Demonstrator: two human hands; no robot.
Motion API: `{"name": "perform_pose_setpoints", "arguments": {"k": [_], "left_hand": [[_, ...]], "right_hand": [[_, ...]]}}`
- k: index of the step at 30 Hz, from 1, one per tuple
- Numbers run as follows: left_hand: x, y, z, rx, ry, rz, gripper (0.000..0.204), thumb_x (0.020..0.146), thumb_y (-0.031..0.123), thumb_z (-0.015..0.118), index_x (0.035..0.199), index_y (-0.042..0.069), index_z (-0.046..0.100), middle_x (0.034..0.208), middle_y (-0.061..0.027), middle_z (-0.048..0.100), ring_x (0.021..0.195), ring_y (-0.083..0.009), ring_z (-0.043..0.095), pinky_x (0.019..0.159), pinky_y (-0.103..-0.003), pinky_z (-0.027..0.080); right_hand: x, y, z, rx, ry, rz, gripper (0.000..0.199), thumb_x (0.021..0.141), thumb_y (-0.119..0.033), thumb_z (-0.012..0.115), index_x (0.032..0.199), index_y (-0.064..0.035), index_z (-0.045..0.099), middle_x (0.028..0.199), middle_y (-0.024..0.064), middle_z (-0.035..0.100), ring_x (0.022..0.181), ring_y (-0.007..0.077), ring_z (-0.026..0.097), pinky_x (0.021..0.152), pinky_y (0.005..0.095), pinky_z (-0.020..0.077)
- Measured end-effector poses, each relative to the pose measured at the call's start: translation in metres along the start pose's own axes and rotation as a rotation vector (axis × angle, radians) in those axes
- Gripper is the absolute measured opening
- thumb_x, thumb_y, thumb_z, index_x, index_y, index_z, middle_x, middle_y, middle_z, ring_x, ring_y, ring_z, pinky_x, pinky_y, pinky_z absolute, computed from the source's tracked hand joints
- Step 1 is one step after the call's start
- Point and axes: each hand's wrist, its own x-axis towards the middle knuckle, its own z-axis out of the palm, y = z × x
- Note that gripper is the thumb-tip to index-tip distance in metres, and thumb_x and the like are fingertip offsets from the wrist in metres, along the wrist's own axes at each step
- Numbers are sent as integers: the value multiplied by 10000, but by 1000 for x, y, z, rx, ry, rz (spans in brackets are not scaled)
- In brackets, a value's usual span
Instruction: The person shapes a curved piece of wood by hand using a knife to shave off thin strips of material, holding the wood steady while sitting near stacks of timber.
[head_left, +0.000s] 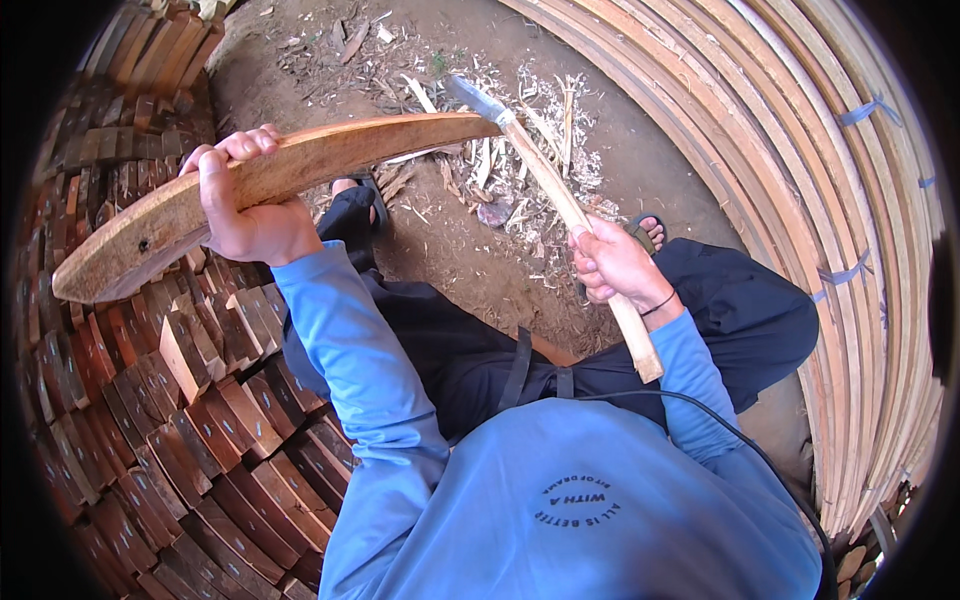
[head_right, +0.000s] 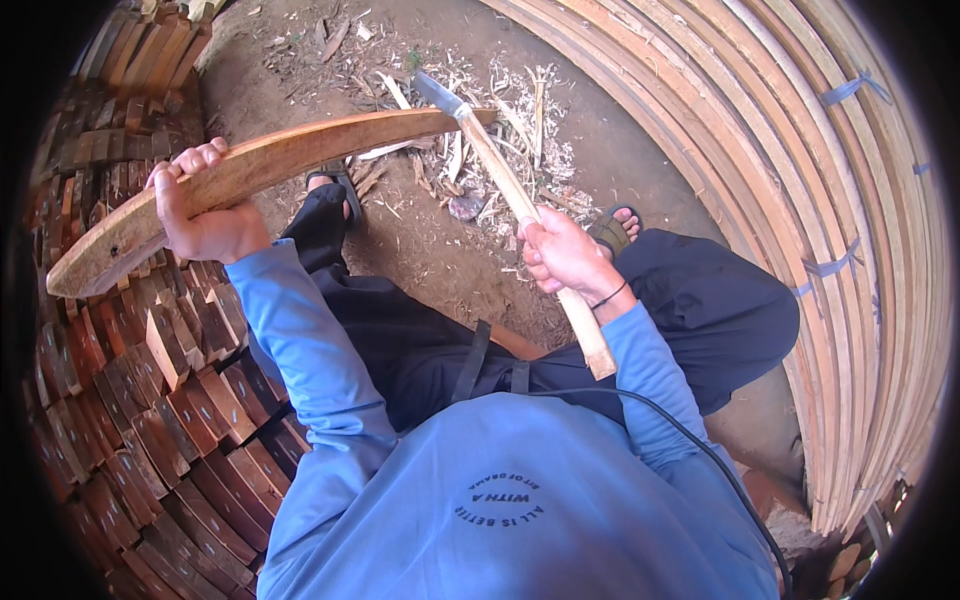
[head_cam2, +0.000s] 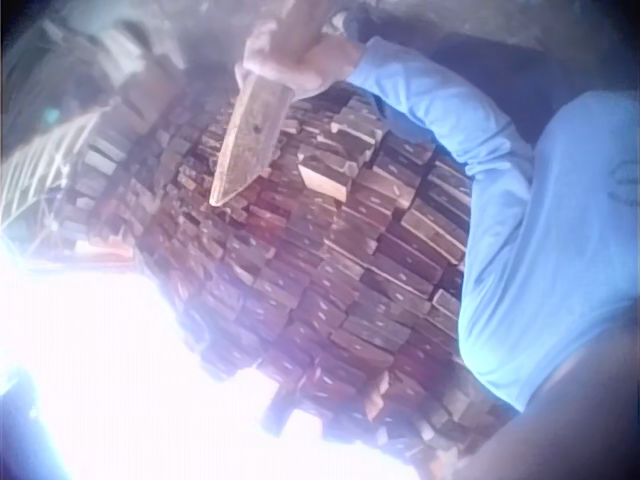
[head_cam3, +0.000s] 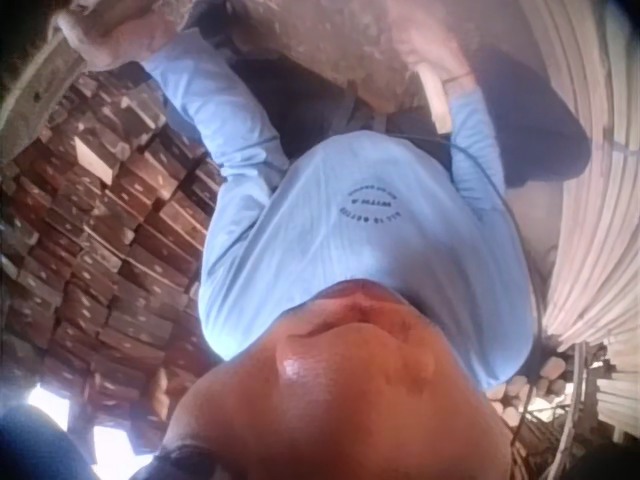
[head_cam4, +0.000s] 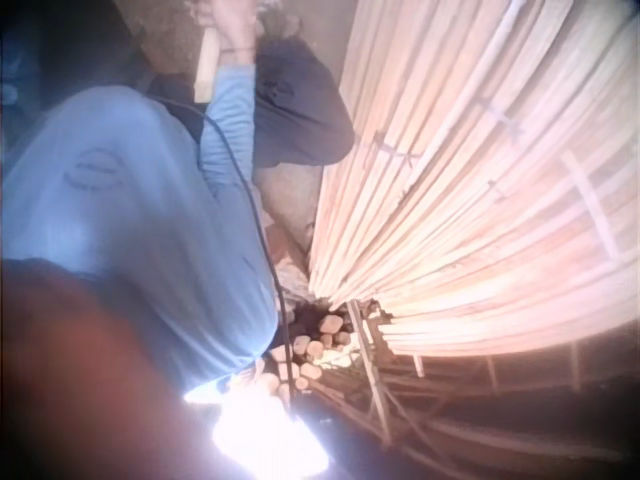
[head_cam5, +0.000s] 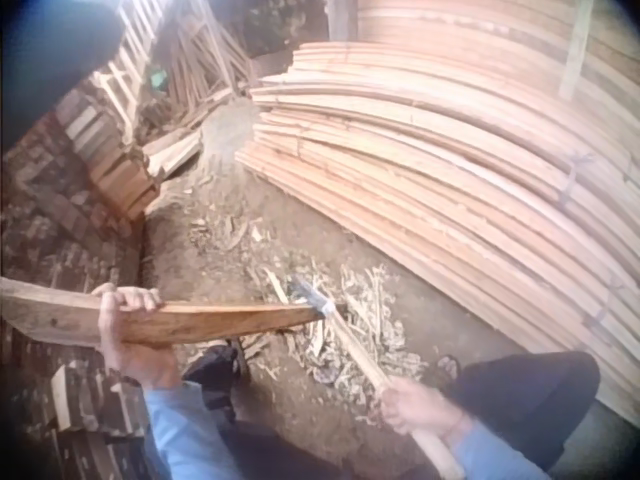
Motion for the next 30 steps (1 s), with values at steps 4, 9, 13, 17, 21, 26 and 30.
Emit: {"name": "perform_pose_setpoints", "arguments": {"k": [4, 9, 13, 17, 21, 26, 30], "left_hand": [[-7, 0, -1, 8, 49, -1, 194, 855, 273, 628, 899, 103, 545, 731, -70, 528, 702, -210, 537, 796, -442, 464], [0, 1, -19, -7, 52, -6, 181, 861, 252, 623, 905, 99, 537, 736, -94, 545, 717, -235, 553, 794, -440, 461], [3, -2, -22, 8, 62, 4, 198, 857, 271, 633, 887, 96, 546, 747, -94, 537, 717, -233, 544, 784, -441, 465], [6, -1, -17, 29, 81, 3, 199, 858, 271, 633, 863, 95, 541, 747, -93, 525, 709, -229, 533, 780, -443, 468], [8, -4, -2, 18, 95, -6, 192, 852, 265, 633, 821, 103, 535, 747, -84, 504, 699, -228, 524, 787, -448, 470], [7, -2, -6, 28, 99, 2, 185, 835, 262, 639, 826, 101, 548, 730, -77, 516, 692, -227, 527, 794, -463, 472], [5, -1, -18, 11, 66, -3, 193, 835, 277, 629, 819, 103, 546, 707, -72, 518, 697, -224, 535, 803, -456, 468]], "right_hand": [[-2, 1, 9, -229, 152, -88, 128, 1085, -187, 367, 1027, -101, 442, 684, -43, 377, 456, 22, 293, 359, 205, 260], [-15, 5, -5, -191, 28, -15, 98, 1072, -177, 393, 1033, -97, 434, 702, -2, 443, 463, 86, 411, 366, 272, 363], [-35, 27, 0, -305, 74, -35, 85, 1057, -163, 408, 1022, -87, 425, 697, 27, 496, 466, 142, 525, 371, 320, 459], [-25, 38, 7, -263, 87, -88, 75, 1037, -145, 414, 998, -84, 432, 671, 19, 488, 445, 119, 497, 354, 283, 434], [5, 30, 13, -216, 67, -135, 71, 1018, -137, 422, 989, -76, 446, 658, 10, 475, 435, 99, 462, 348, 273, 414], [-2, 4, 15, -89, 10, -51, 77, 1045, -160, 425, 1022, -93, 454, 689, -14, 447, 469, 69, 405, 359, 237, 335], [-8, -7, 16, -65, 0, -14, 113, 1068, -168, 386, 1013, -90, 447, 696, -41, 400, 480, 39, 325, 369, 210, 286]]}}
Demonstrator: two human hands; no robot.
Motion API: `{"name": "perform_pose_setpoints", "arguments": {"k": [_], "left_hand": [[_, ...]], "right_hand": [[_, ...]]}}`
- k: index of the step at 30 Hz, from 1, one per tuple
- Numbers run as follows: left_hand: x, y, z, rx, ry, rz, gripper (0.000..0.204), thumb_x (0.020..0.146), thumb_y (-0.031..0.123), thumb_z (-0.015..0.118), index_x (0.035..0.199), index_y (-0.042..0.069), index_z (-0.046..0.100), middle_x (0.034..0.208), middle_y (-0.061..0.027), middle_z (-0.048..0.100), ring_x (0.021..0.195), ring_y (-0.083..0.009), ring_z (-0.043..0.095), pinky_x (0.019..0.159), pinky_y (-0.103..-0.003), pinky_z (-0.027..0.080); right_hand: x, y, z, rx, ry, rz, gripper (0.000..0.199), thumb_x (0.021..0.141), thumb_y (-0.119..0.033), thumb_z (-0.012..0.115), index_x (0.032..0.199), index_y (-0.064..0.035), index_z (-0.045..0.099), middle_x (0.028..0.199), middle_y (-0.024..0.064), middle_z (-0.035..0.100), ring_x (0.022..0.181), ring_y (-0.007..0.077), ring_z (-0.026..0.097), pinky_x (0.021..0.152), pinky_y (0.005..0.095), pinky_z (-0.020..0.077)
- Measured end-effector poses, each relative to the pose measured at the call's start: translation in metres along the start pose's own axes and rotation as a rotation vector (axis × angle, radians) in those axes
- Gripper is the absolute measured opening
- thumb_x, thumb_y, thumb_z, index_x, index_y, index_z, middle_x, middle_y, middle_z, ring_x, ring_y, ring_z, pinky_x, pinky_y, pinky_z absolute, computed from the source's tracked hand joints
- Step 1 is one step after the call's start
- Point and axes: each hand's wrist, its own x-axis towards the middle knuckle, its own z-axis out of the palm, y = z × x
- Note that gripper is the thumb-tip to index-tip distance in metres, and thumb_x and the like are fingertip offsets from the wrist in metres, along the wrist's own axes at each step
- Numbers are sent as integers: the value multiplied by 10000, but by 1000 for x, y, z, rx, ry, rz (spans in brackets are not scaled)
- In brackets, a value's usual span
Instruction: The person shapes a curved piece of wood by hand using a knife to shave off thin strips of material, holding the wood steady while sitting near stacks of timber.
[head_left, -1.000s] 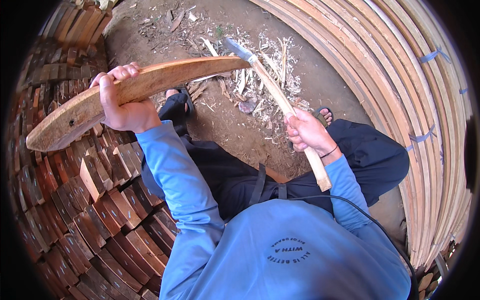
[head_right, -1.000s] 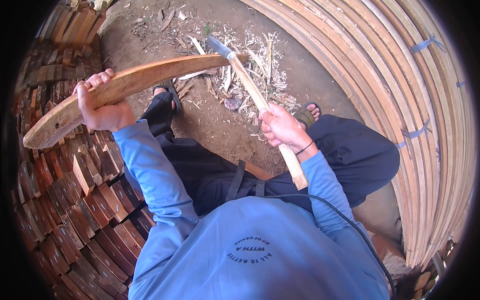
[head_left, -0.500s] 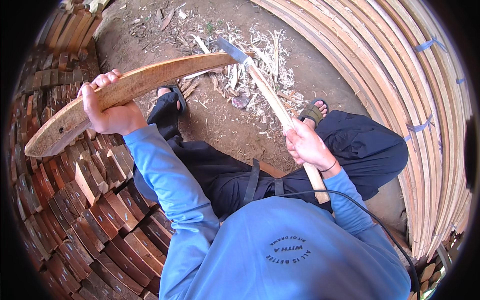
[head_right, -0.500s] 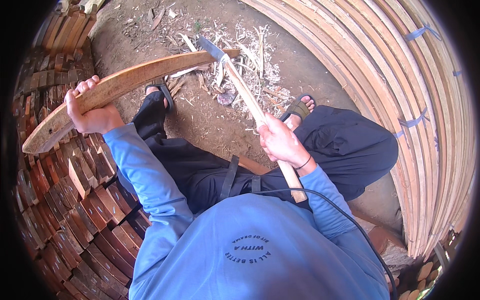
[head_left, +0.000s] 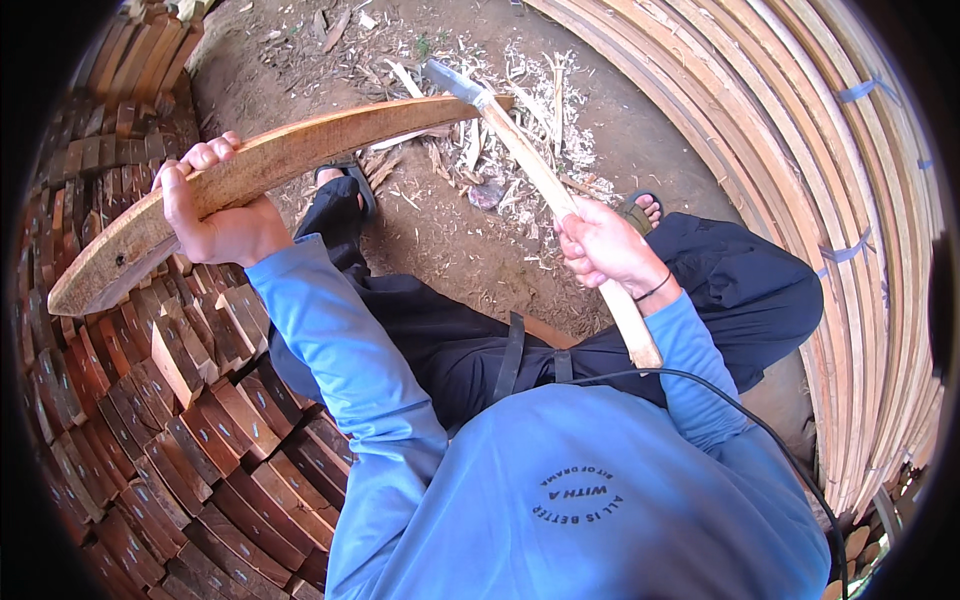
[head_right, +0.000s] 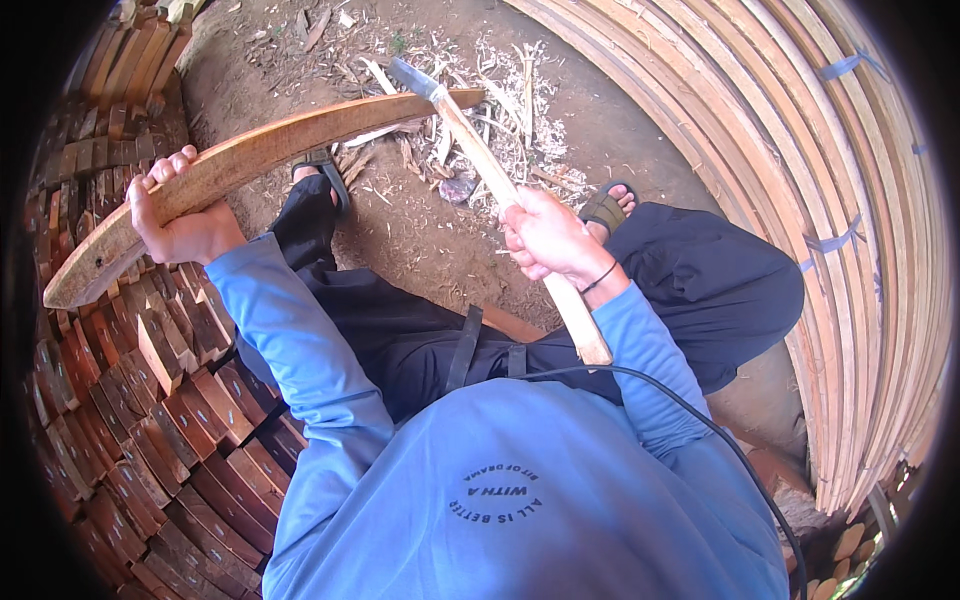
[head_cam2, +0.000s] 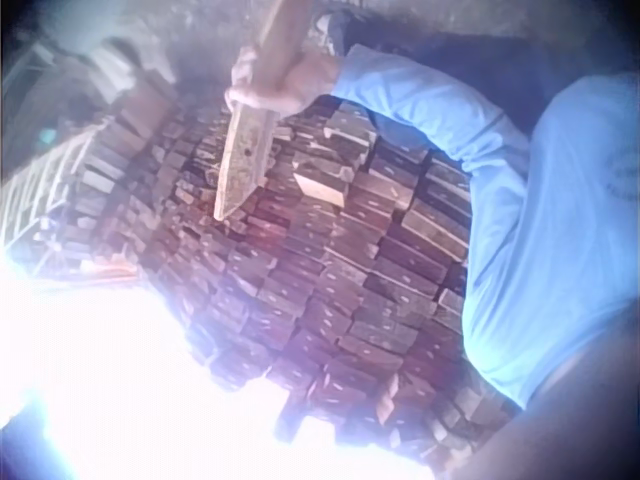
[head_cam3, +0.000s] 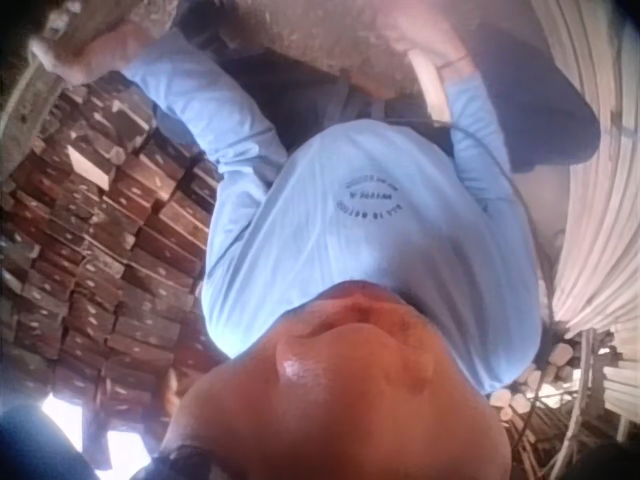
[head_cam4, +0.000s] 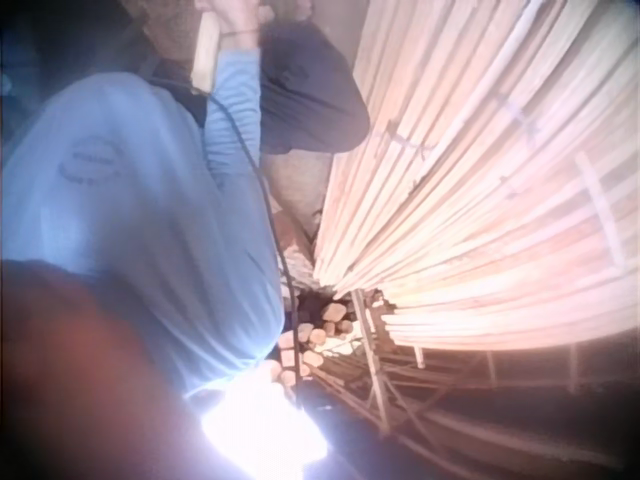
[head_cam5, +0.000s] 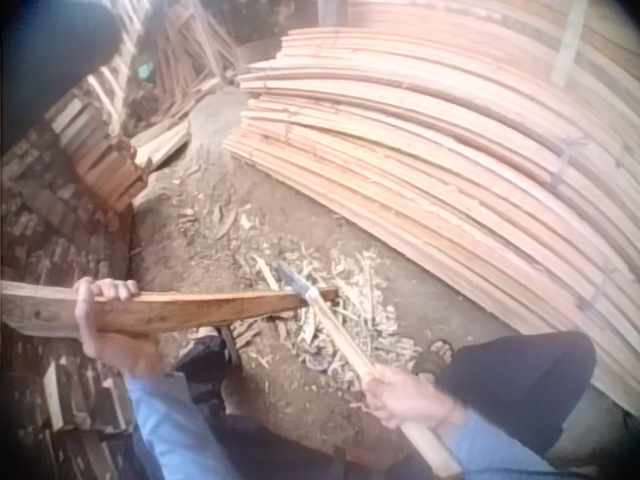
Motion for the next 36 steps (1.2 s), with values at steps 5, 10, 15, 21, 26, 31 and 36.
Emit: {"name": "perform_pose_setpoints", "arguments": {"k": [5, 10, 15, 21, 26, 31, 36], "left_hand": [[2, -2, -12, 0, -8, -5, 201, 850, 274, 631, 866, 96, 542, 749, -98, 529, 715, -242, 553, 774, -446, 480], [2, -1, -7, 12, 48, -3, 203, 840, 283, 619, 831, 100, 532, 726, -87, 518, 693, -233, 532, 789, -452, 469], [5, 0, -5, 24, 47, -4, 203, 835, 285, 610, 816, 102, 524, 715, -85, 506, 678, -231, 523, 784, -453, 469], [-1, 0, 3, 32, 52, 1, 206, 829, 283, 620, 814, 98, 531, 724, -90, 516, 684, -235, 539, 768, -451, 479], [-2, 3, -12, -2, 31, -18, 211, 797, 295, 640, 784, 112, 537, 710, -75, 528, 685, -233, 549, 779, -461, 479], [-1, -3, -23, 11, 63, -19, 206, 785, 299, 639, 795, 118, 543, 705, -63, 532, 697, -236, 564, 798, -471, 481], [3, 4, -33, 5, 115, 2, 203, 800, 284, 620, 826, 101, 536, 690, -80, 529, 652, -222, 537, 753, -440, 475]], "right_hand": [[-11, -3, -2, -144, 70, -65, 80, 1046, -148, 417, 1000, -89, 446, 687, -11, 456, 470, 71, 427, 367, 244, 364], [-29, 27, -12, -266, 38, -26, 83, 1044, -136, 402, 996, -74, 430, 639, 31, 498, 437, 149, 543, 359, 310, 472], [-30, 30, 0, -249, 80, -52, 109, 1045, -151, 407, 970, -73, 419, 638, 20, 480, 417, 132, 504, 357, 293, 448], [10, 29, 16, -252, 99, -129, 117, 1040, -172, 421, 1002, -63, 439, 663, 15, 477, 438, 105, 471, 357, 278, 426], [-3, 12, 13, -109, 59, -61, 81, 1022, -139, 440, 999, -62, 449, 696, 13, 477, 465, 92, 455, 359, 259, 400], [-12, -3, -1, -147, 137, -129, 71, 1031, -133, 420, 990, -81, 447, 686, 2, 464, 473, 80, 449, 364, 248, 391], [-45, 23, -5, -263, 21, -39, 108, 1042, -138, 407, 978, -55, 429, 640, 13, 484, 429, 121, 513, 359, 286, 438]]}}
